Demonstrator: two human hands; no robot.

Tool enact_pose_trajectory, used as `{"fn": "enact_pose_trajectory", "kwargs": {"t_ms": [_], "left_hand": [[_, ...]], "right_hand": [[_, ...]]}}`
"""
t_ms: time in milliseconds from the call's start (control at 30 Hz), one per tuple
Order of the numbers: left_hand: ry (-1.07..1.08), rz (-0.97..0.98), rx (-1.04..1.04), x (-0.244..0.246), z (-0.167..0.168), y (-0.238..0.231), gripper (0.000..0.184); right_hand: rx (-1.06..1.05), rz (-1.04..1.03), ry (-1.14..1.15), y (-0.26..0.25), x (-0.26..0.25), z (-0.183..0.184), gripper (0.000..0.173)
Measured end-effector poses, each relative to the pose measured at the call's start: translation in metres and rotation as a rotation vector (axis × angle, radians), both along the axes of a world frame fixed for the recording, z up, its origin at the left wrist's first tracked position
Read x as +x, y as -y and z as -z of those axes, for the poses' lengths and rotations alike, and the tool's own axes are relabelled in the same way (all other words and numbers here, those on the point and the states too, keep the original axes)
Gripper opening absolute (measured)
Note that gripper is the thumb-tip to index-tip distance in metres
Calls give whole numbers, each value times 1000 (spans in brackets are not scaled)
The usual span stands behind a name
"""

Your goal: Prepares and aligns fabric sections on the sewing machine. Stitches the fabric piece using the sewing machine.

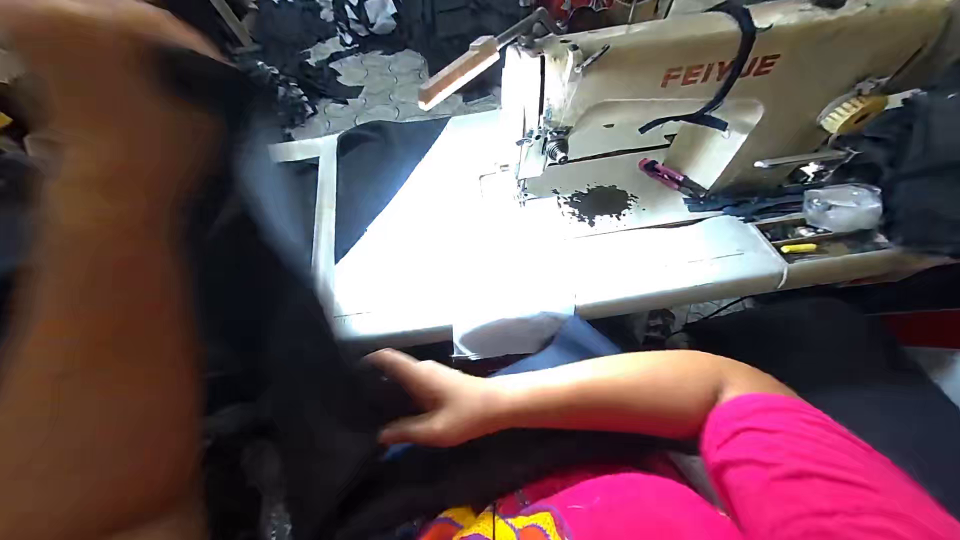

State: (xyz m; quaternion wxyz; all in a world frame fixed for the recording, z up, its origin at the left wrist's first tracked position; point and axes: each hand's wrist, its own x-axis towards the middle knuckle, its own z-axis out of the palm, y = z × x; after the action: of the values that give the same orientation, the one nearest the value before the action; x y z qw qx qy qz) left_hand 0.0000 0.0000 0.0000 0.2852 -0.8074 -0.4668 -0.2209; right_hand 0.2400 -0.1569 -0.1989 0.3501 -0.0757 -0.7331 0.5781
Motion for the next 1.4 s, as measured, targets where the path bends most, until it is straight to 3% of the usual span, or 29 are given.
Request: {"fn": "enact_pose_trajectory", "kwargs": {"t_ms": [100, 133, 200, 267, 333, 367, 467, 533, 667, 767, 867, 967, 1100, 1167, 1233, 1333, 1400], "left_hand": [[-88, 263, -275, 108, 99, -15, 14], [-114, 367, -322, 127, 134, -30, 11], [-61, 443, -538, 146, 180, -56, 24], [83, 274, -771, 146, 185, -71, 51], [162, 73, -847, 130, 185, -89, 88], [199, 23, -862, 119, 189, -96, 91], [298, 38, -887, 101, 197, -96, 58], [315, 65, -875, 99, 198, -87, 48], [337, 273, -560, 93, 216, -72, 38], [289, 384, -304, 92, 217, -71, 35], [240, 482, -263, 109, 207, -74, 35], [185, 554, -385, 138, 202, -78, 33], [185, 593, -460, 176, 210, -90, 25], [216, 583, -488, 185, 222, -98, 25], [238, 541, -519, 187, 229, -100, 25], [247, 534, -516, 178, 231, -74, 24], [278, 608, -481, 167, 234, -47, 23]], "right_hand": [[-632, 91, 134, -13, 47, 1, 66], [-765, 163, 170, -19, 56, 0, 61], [-875, 280, 267, -29, 68, 2, 46], [-849, 353, 343, -34, 73, 6, 44], [-790, 403, 413, -37, 70, 11, 43], [-785, 410, 452, -40, 69, 11, 45], [-830, 356, 591, -50, 65, 2, 54], [-836, 282, 667, -54, 63, -4, 58], [-808, 211, 681, -50, 57, -2, 34], [-409, 171, 613, -30, 70, -6, 34], [-32, 91, 479, -14, 97, 1, 33], [-119, 59, 420, -9, 129, 19, 30], [-353, 172, 329, -8, 159, 55, 26], [-487, 298, 461, -11, 165, 72, 22], [-534, 421, 852, -18, 163, 79, 37], [-287, 240, 1281, -23, 163, 54, 55], [-116, 175, 1312, -23, 170, 20, 54]]}}
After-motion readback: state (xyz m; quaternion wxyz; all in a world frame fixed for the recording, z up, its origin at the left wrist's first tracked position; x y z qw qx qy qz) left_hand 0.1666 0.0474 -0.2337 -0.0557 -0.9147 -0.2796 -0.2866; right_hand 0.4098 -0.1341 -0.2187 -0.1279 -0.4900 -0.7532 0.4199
